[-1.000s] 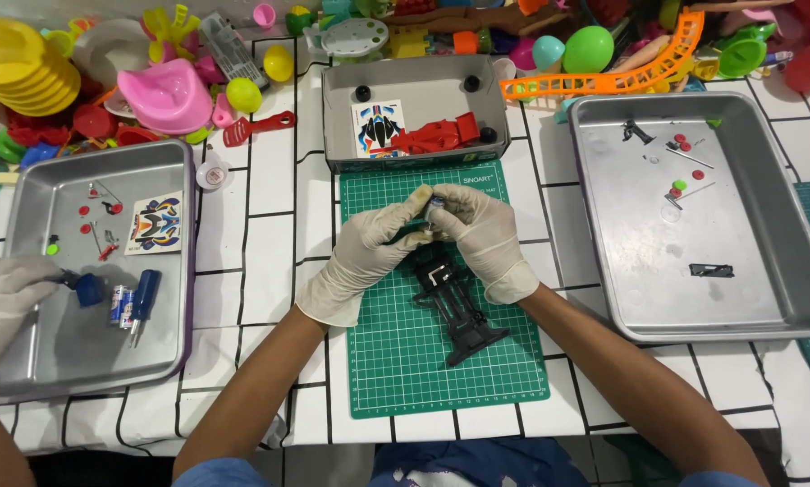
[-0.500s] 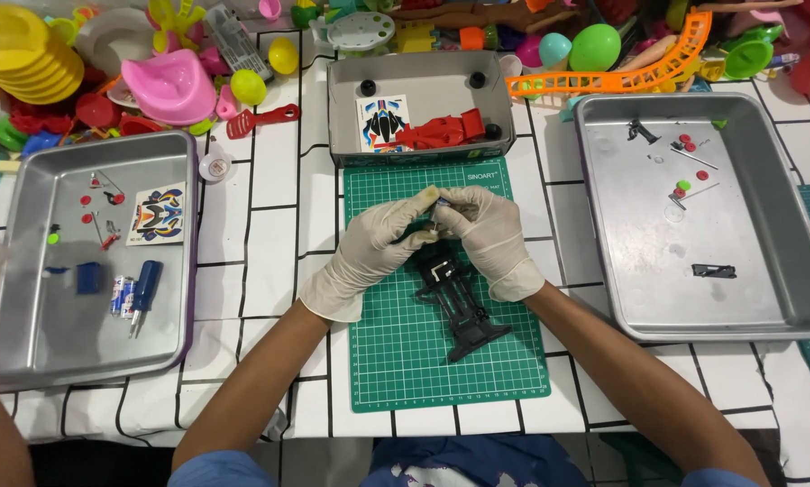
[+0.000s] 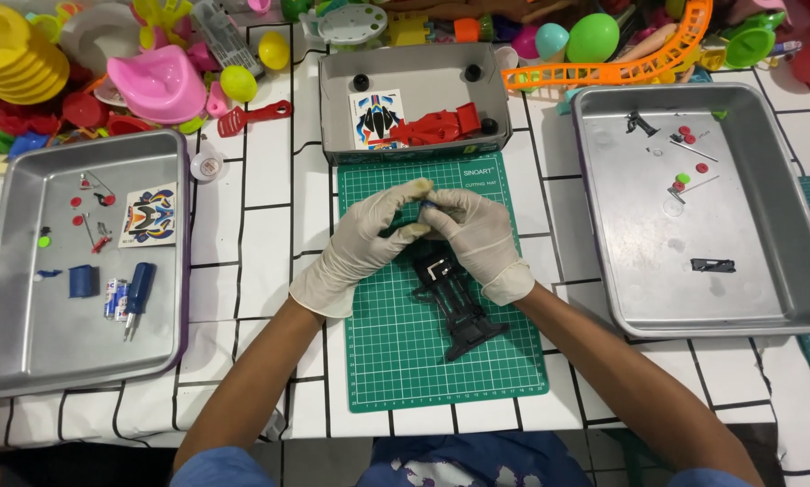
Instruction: Assembling a mini 4WD toy car chassis by applying grease to gears and installing batteries and a protective cover.
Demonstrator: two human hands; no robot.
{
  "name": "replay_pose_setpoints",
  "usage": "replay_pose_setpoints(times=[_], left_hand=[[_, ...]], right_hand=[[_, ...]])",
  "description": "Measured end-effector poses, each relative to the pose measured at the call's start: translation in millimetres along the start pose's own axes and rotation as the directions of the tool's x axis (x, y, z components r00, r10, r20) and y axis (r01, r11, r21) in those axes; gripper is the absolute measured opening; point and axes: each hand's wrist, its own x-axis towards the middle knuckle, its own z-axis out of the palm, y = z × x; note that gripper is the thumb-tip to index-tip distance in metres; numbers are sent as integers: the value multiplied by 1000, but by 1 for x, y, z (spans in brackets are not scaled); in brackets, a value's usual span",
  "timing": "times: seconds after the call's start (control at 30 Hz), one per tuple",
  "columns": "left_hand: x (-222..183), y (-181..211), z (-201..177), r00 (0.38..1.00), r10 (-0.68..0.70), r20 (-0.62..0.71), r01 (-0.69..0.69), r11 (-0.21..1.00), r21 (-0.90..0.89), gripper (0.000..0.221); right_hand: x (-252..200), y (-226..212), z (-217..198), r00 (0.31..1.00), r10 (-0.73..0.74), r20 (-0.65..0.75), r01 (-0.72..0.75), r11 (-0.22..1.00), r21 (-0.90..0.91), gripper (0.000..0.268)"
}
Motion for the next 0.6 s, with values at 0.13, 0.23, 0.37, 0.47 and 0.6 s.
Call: replay_pose_setpoints(times=[0.13, 0.23, 0.37, 0.47, 0.6], left_hand=[[-3, -22, 5, 1000, -24, -6, 24, 999, -43, 57], [-7, -27, 6, 997, -68, 29, 67, 996, 56, 40], [-3, -22, 6, 960, -247, -129, 229, 963, -140, 19], [-4, -25, 2, 941, -294, -170, 277, 954, -119, 19], [-8, -31, 4, 985, -161, -65, 173, 952, 252, 20]], right_hand=[[8, 0, -2, 999, 25, -33, -24, 999, 32, 34], [10, 3, -3, 998, 46, -40, -45, 999, 22, 32], [10, -5, -2, 989, 58, -135, -48, 996, 77, 32], [12, -6, -3, 974, 71, -213, -51, 994, 96, 30], [14, -11, -8, 955, 85, -284, -54, 992, 113, 29]])
